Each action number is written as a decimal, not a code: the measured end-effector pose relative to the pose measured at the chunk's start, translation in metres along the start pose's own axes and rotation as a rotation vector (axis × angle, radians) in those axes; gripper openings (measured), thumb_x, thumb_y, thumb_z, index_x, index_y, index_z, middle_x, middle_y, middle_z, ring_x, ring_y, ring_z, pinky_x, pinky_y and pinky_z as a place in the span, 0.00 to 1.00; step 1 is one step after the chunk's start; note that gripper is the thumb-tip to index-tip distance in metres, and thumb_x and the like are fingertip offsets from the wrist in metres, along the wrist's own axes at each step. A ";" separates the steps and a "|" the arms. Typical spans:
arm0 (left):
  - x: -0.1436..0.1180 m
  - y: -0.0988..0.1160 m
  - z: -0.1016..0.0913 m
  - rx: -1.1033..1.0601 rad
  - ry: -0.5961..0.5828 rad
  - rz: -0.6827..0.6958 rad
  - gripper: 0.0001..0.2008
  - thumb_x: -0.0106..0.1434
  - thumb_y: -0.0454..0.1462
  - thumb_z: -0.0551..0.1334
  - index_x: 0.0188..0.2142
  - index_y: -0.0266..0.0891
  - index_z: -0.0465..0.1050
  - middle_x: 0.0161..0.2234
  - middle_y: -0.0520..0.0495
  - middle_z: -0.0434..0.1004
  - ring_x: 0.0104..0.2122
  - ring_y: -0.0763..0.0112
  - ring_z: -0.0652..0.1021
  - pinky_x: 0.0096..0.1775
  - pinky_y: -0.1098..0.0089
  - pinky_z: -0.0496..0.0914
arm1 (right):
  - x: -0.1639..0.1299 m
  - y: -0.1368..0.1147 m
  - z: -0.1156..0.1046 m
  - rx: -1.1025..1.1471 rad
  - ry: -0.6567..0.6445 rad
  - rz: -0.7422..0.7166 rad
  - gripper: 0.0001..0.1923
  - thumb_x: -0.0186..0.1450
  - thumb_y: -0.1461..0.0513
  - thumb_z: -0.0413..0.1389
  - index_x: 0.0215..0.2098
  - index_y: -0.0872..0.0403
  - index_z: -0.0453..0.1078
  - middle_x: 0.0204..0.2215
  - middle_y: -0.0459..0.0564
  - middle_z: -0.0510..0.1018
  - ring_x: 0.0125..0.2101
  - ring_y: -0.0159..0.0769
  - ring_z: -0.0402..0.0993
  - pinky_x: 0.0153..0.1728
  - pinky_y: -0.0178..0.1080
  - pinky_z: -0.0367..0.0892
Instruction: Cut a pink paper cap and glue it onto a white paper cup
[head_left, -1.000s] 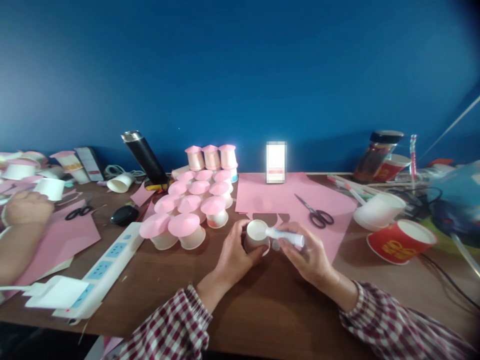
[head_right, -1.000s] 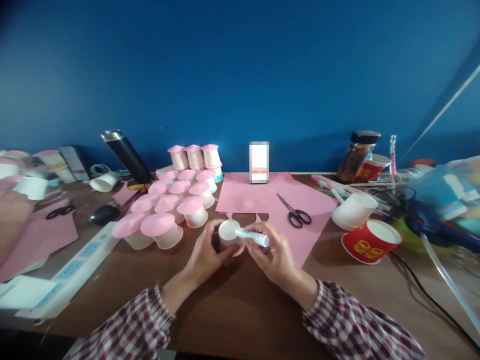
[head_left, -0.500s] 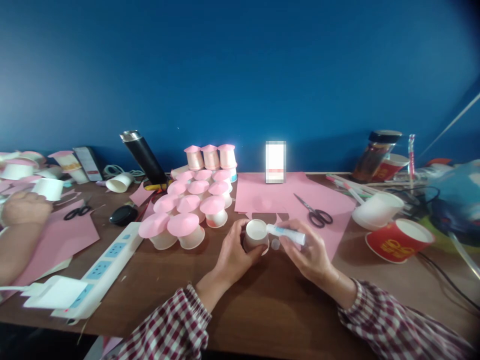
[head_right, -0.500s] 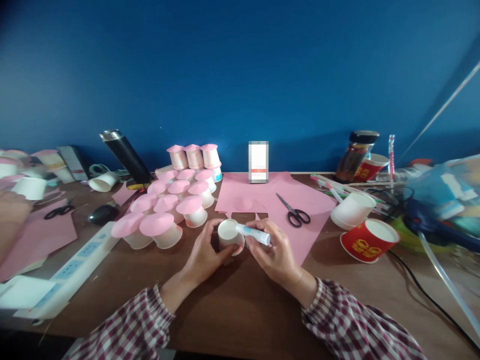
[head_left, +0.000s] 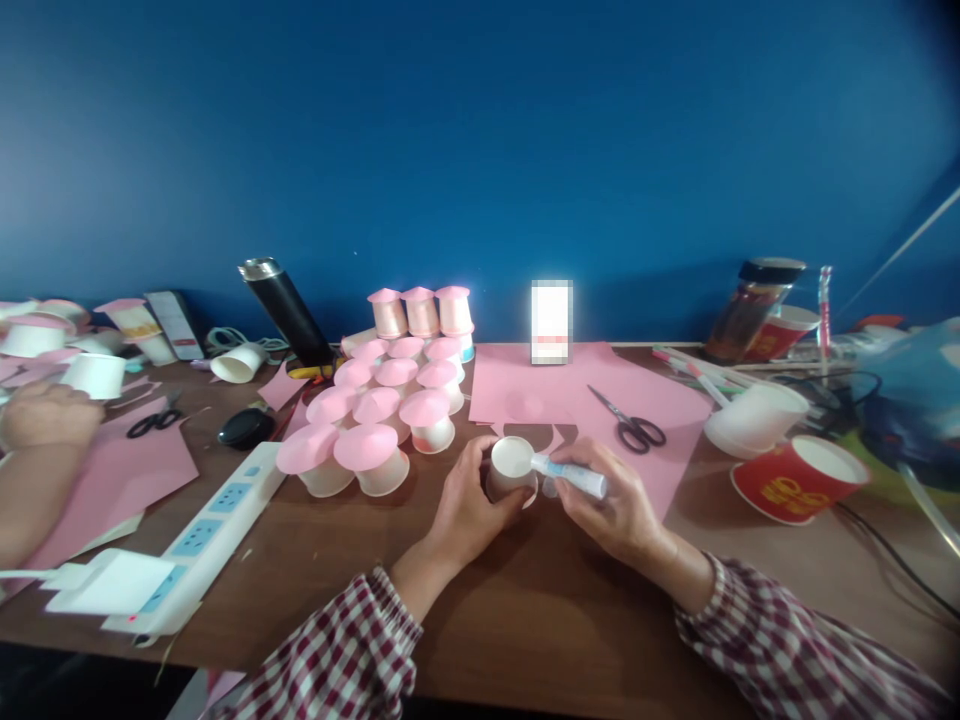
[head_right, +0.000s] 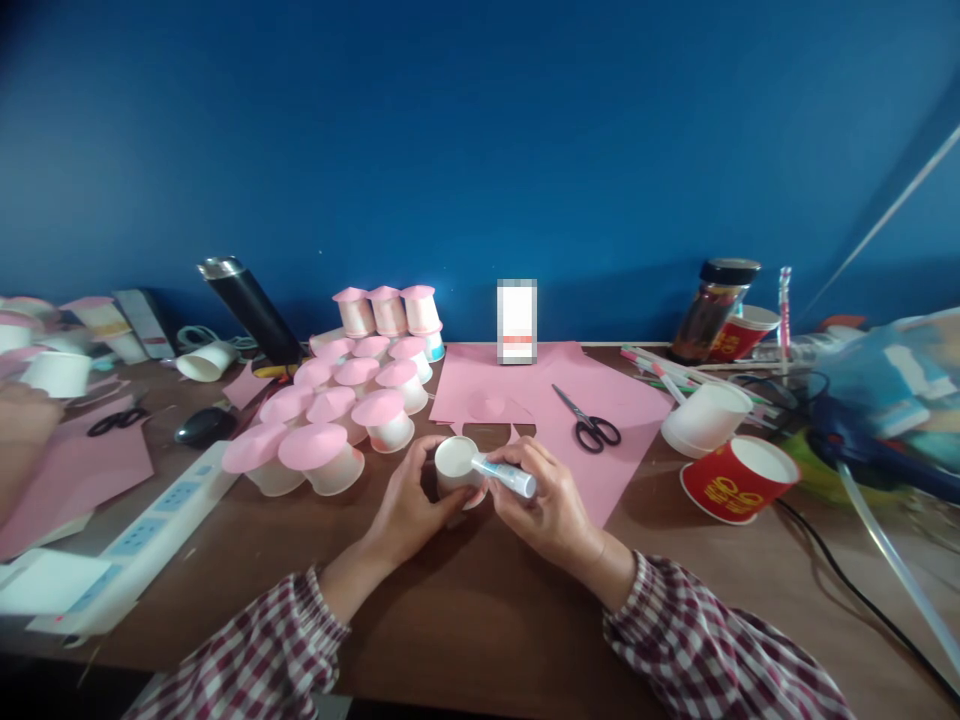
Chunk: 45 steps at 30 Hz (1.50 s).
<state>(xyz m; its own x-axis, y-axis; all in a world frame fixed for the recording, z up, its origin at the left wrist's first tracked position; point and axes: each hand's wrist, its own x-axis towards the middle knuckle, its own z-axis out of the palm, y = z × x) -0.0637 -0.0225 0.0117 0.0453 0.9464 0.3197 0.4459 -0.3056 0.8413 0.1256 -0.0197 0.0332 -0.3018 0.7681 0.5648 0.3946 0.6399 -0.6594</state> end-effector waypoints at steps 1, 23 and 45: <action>0.000 0.000 0.000 0.000 -0.002 0.000 0.25 0.49 0.38 0.68 0.45 0.42 0.63 0.41 0.47 0.72 0.39 0.65 0.74 0.41 0.65 0.69 | 0.000 0.000 0.000 -0.001 -0.005 -0.006 0.10 0.60 0.67 0.54 0.40 0.50 0.66 0.33 0.48 0.74 0.32 0.37 0.70 0.34 0.38 0.65; 0.000 -0.001 0.001 0.016 0.014 0.000 0.26 0.48 0.37 0.69 0.46 0.42 0.63 0.42 0.47 0.72 0.40 0.65 0.74 0.41 0.65 0.69 | 0.002 -0.005 -0.002 0.049 -0.048 0.079 0.08 0.57 0.68 0.54 0.36 0.53 0.68 0.31 0.48 0.76 0.30 0.34 0.71 0.32 0.35 0.66; -0.001 -0.001 0.000 0.157 0.077 0.110 0.24 0.50 0.39 0.68 0.46 0.42 0.62 0.43 0.46 0.70 0.43 0.63 0.72 0.44 0.62 0.69 | 0.003 0.001 -0.003 0.111 0.126 0.167 0.09 0.61 0.62 0.57 0.40 0.52 0.69 0.33 0.47 0.76 0.30 0.33 0.72 0.29 0.33 0.67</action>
<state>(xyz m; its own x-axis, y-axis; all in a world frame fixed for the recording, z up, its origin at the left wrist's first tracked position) -0.0645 -0.0230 0.0102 0.0356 0.8957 0.4433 0.5759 -0.3809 0.7234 0.1276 -0.0172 0.0353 -0.1271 0.8587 0.4964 0.3297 0.5086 -0.7954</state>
